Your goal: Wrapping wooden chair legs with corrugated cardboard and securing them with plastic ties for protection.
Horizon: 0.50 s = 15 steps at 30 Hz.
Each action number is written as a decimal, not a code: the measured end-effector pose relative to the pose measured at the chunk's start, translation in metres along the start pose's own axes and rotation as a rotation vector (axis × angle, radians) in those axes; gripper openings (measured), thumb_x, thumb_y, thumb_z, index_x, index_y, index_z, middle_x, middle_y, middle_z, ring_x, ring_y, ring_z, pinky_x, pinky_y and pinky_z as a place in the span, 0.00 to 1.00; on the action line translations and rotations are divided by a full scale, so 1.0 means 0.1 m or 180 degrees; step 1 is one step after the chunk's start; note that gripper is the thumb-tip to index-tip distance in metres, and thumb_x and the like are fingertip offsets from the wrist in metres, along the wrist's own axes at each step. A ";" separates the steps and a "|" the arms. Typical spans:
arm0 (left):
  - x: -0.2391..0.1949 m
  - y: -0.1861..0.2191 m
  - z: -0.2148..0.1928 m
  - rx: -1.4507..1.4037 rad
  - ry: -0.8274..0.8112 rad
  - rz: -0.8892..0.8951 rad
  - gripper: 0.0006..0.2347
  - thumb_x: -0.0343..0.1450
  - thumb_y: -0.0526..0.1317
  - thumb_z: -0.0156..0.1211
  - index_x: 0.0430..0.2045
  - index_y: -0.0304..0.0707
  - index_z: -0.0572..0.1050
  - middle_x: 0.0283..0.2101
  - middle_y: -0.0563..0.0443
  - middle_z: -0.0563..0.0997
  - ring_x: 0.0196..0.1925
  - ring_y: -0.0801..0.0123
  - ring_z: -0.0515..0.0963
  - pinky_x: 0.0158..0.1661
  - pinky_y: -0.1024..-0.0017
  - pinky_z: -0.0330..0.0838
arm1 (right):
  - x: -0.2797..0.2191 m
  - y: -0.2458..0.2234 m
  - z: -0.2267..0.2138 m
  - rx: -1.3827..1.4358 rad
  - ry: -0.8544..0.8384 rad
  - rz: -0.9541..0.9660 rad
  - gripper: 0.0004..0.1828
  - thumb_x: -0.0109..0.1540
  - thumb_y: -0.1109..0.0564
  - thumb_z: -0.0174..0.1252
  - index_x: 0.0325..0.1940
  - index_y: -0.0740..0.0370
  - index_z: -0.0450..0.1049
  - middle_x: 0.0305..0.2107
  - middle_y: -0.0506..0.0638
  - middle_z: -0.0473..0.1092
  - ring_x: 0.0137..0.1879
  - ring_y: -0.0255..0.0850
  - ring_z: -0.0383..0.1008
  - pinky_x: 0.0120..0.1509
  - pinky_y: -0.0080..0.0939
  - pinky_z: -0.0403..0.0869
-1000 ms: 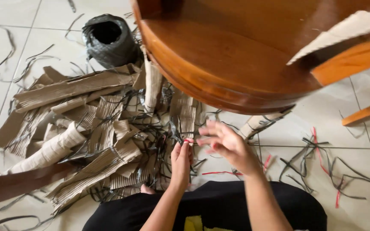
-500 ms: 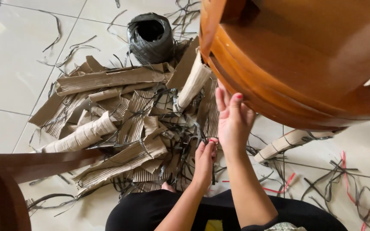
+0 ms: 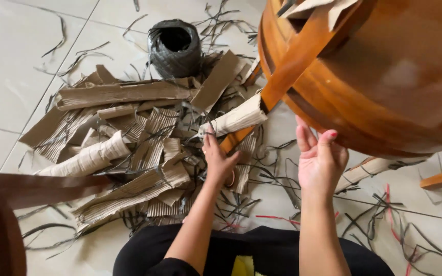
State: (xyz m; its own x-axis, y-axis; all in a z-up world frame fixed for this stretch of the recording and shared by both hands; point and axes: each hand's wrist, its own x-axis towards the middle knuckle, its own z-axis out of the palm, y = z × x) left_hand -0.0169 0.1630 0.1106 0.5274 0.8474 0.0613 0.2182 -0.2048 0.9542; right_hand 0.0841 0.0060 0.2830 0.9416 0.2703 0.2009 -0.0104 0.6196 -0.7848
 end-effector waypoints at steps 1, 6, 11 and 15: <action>0.08 0.02 0.01 -0.0018 -0.0014 0.0042 0.56 0.53 0.40 0.79 0.76 0.40 0.44 0.68 0.23 0.56 0.65 0.20 0.61 0.61 0.28 0.57 | -0.02 -0.01 -0.04 0.0007 0.0001 -0.0047 0.20 0.70 0.51 0.53 0.58 0.68 0.72 0.57 0.64 0.73 0.59 0.61 0.77 0.64 0.55 0.81; 0.27 -0.03 0.12 0.0690 -0.0525 0.0206 0.49 0.60 0.47 0.71 0.77 0.60 0.44 0.65 0.52 0.72 0.61 0.42 0.68 0.56 0.47 0.65 | -0.13 0.04 -0.20 -0.0130 0.0090 0.0040 0.20 0.70 0.52 0.53 0.61 0.66 0.71 0.56 0.64 0.73 0.57 0.62 0.77 0.63 0.56 0.81; 0.19 0.16 0.16 0.0938 -0.0262 0.0778 0.41 0.59 0.50 0.75 0.71 0.65 0.60 0.52 0.51 0.79 0.54 0.47 0.74 0.51 0.51 0.69 | -0.03 0.13 -0.48 -0.0135 0.0209 0.0044 0.20 0.71 0.52 0.51 0.62 0.67 0.71 0.57 0.63 0.73 0.57 0.60 0.78 0.62 0.54 0.82; 0.00 0.48 0.15 0.0892 -0.0168 0.1263 0.32 0.64 0.41 0.72 0.66 0.47 0.67 0.49 0.41 0.76 0.47 0.53 0.74 0.51 0.55 0.64 | -0.07 -0.19 -0.39 0.0180 -0.0050 -0.0060 0.10 0.71 0.59 0.58 0.46 0.72 0.74 0.44 0.58 0.78 0.52 0.59 0.82 0.50 0.35 0.87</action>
State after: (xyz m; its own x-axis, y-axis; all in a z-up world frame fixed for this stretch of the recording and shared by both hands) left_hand 0.0060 0.1461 0.1519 0.6539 0.6527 0.3826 0.2007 -0.6372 0.7441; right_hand 0.0906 -0.0364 0.2741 0.9364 0.2694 0.2249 -0.0121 0.6653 -0.7465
